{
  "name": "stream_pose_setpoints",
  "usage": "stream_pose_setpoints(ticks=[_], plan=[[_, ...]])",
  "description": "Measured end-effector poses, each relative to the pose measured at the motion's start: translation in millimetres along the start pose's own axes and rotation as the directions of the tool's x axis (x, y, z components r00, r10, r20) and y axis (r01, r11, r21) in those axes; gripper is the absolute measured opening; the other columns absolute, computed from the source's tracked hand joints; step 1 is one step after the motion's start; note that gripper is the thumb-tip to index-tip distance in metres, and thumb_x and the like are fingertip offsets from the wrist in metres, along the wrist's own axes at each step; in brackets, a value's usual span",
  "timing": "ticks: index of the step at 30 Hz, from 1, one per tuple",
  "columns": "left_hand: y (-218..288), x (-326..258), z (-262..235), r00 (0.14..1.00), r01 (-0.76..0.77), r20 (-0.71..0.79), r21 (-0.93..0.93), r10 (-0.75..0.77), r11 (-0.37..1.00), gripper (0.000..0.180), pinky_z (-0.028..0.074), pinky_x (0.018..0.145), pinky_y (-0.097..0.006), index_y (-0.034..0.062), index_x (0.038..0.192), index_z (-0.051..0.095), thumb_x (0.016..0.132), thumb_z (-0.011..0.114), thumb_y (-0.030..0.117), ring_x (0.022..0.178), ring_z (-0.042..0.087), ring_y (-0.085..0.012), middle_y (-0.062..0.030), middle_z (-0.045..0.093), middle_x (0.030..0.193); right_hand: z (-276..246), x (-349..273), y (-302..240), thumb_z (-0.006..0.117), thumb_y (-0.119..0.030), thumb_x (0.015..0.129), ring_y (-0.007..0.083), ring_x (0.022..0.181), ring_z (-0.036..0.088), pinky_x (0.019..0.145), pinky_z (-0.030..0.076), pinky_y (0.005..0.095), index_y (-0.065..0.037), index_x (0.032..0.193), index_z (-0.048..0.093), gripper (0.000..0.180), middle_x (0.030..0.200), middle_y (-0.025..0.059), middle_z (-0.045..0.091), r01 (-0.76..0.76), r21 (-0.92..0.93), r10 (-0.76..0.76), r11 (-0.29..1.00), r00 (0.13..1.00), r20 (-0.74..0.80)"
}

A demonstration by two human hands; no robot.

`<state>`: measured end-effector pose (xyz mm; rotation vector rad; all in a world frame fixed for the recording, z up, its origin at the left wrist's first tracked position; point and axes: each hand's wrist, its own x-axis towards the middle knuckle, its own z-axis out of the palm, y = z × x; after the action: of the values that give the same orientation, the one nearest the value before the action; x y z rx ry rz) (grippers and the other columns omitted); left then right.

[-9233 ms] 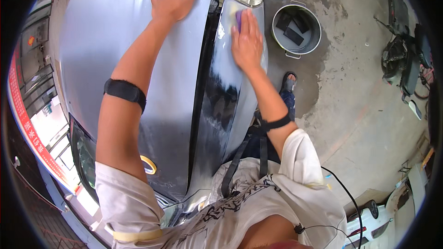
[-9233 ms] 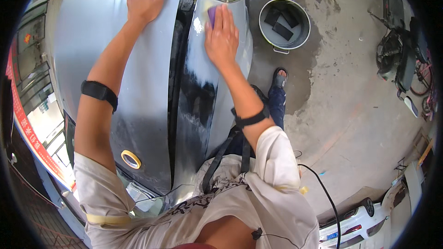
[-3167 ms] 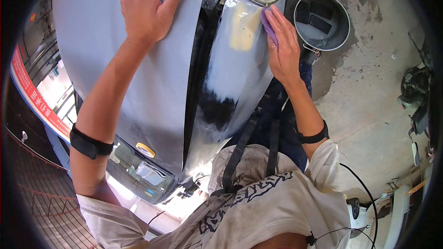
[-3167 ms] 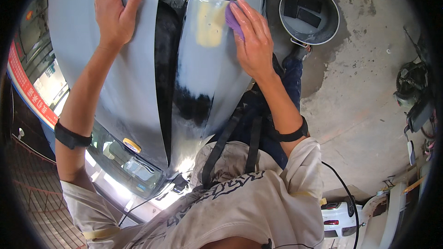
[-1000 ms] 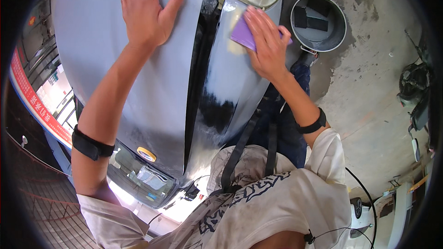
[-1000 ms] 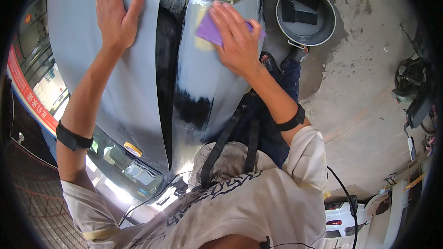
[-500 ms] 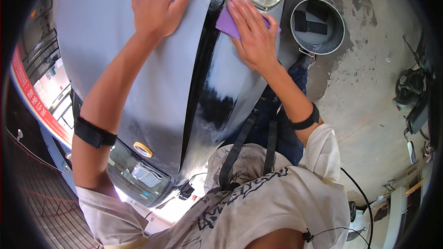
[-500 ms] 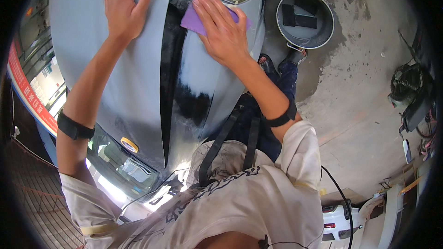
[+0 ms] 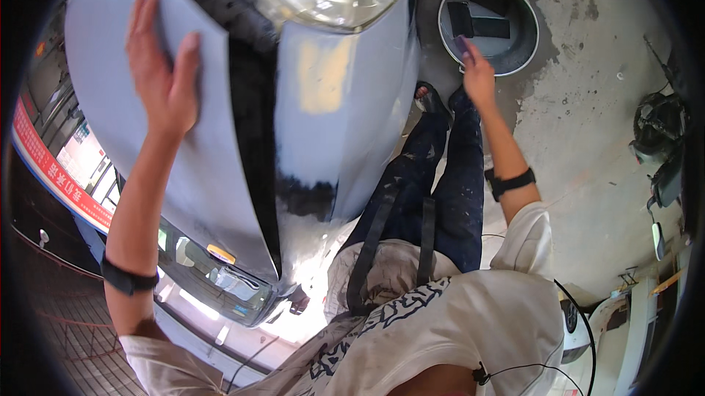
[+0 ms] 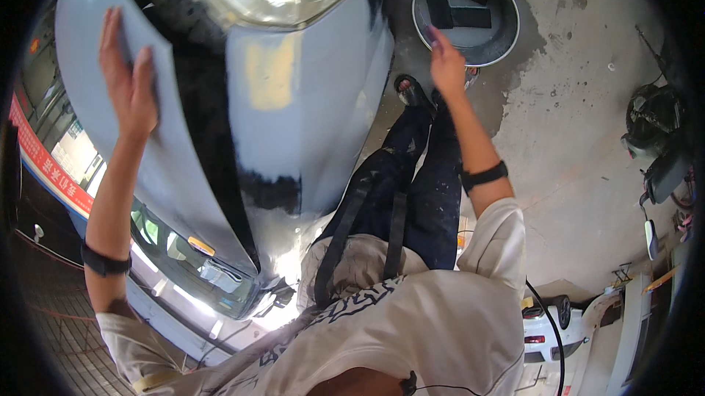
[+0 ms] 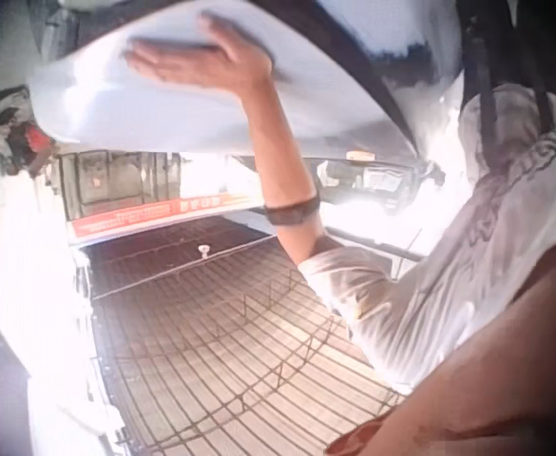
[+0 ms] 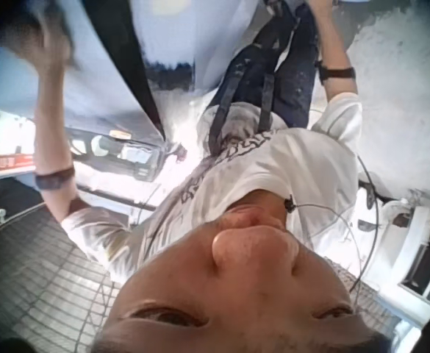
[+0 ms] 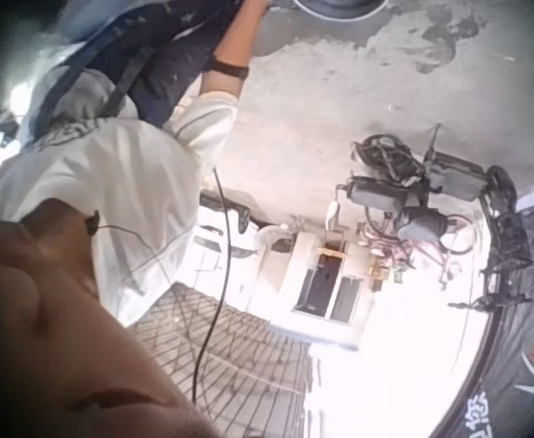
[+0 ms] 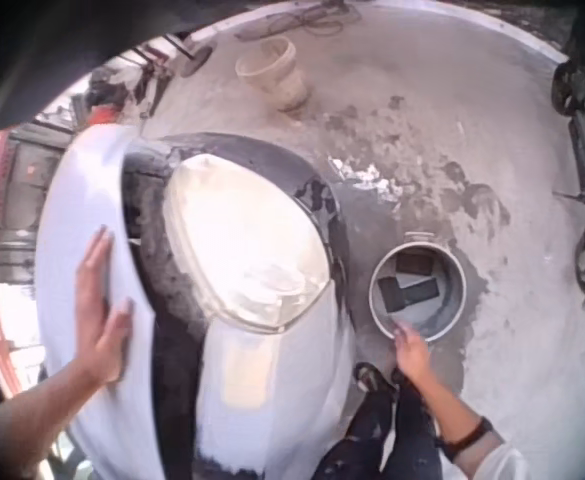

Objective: Sanding the surface of a car hood and fender using a sanding block and water.

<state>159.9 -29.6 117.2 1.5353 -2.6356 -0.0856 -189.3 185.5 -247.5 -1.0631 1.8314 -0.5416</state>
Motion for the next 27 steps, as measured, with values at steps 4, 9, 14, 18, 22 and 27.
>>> stream_pose_setpoints(ticks=[4, 9, 14, 18, 22, 27], plan=[[-10.6, -5.3, 10.0, 0.998, -0.014, 0.064, -0.051, 0.017, 0.999, 0.066, 0.02, 0.127, -0.046, 0.0012, 0.157, 0.038, 0.103, 0.043, 0.038, 0.154, 0.03, -0.0336, -0.019, 0.037, 0.163, 32.7, 104.7, 161.3, 0.06, -0.015, 0.099, 0.032, 0.101, 0.075, 0.089, 0.056, 0.0403, -0.009, 0.136, 0.065, 0.038, 0.111, 0.0143, 0.077, -0.273, 0.157, 0.267, 0.949, 0.962, 0.057], [-11.3, -12.4, -17.5, 0.97, 0.107, 0.218, 0.012, -0.107, 0.994, 0.064, 0.023, 0.126, -0.047, -0.0009, 0.153, 0.043, 0.104, 0.041, 0.04, 0.151, 0.035, -0.036, -0.0195, 0.04, 0.16, 90.8, 194.8, 207.6, 0.059, -0.009, 0.097, 0.0216, 0.085, 0.076, 0.072, 0.057, 0.0333, -0.002, 0.129, 0.064, 0.034, 0.107, 0.0138, 0.077, -0.468, 0.375, 0.322, 0.8, 0.863, 0.389], [-7.9, -3.8, 8.7, 0.944, 0.081, 0.312, 0.088, -0.105, 0.993, 0.063, 0.024, 0.126, -0.047, -0.0009, 0.151, 0.046, 0.105, 0.039, 0.041, 0.15, 0.036, -0.0365, -0.0193, 0.041, 0.16, 109.4, 251.8, 258.0, 0.059, -0.008, 0.098, 0.02, 0.075, 0.074, 0.063, 0.056, 0.0308, 0.002, 0.127, 0.058, 0.03, 0.094, 0.0147, 0.076, -0.512, 0.25, 0.363, 0.822, 0.809, 0.463], [-10.9, -6.2, 14.2, 0.948, 0.063, 0.307, 0.083, -0.086, 0.995, 0.062, 0.024, 0.126, -0.048, -0.0009, 0.15, 0.048, 0.105, 0.038, 0.041, 0.149, 0.038, -0.0369, -0.0191, 0.041, 0.16, 91.2, 268.4, 268.9, 0.058, -0.009, 0.099, 0.0203, 0.074, 0.072, 0.068, 0.056, 0.0325, 0.003, 0.127, 0.06, 0.031, 0.107, 0.0183, 0.076, -0.534, 0.127, 0.474, 0.836, 0.819, 0.324], [-12.1, -3.6, -30.4, 0.942, -0.027, 0.333, 0.186, -0.037, 0.982, 0.062, 0.025, 0.125, -0.048, -0.0009, 0.148, 0.051, 0.106, 0.036, 0.042, 0.149, 0.039, -0.0373, -0.019, 0.041, 0.16, 81.9, 189.6, 166.3, 0.057, -0.014, 0.101, 0.0191, 0.092, 0.071, 0.08, 0.056, 0.0325, 0.0, 0.129, 0.062, 0.032, 0.111, 0.014, 0.075, -0.615, 0.571, 0.274, 0.544, 0.774, 0.571], [-15.5, -2.8, 27.5, 1.0, -0.016, 0.01, -0.155, 0.017, 0.988, 0.062, 0.021, 0.126, -0.043, 0.0035, 0.155, 0.042, 0.105, 0.045, 0.04, 0.154, 0.031, -0.0322, -0.0188, 0.039, 0.162, -31.1, 55.3, -16.2, 0.056, -0.024, 0.104, 0.0203, 0.105, 0.069, 0.096, 0.052, 0.035, -0.001, 0.138, 0.06, 0.041, 0.123, 0.0125, 0.072, -0.337, 0.612, 0.198, 0.715, 0.938, 0.286]])
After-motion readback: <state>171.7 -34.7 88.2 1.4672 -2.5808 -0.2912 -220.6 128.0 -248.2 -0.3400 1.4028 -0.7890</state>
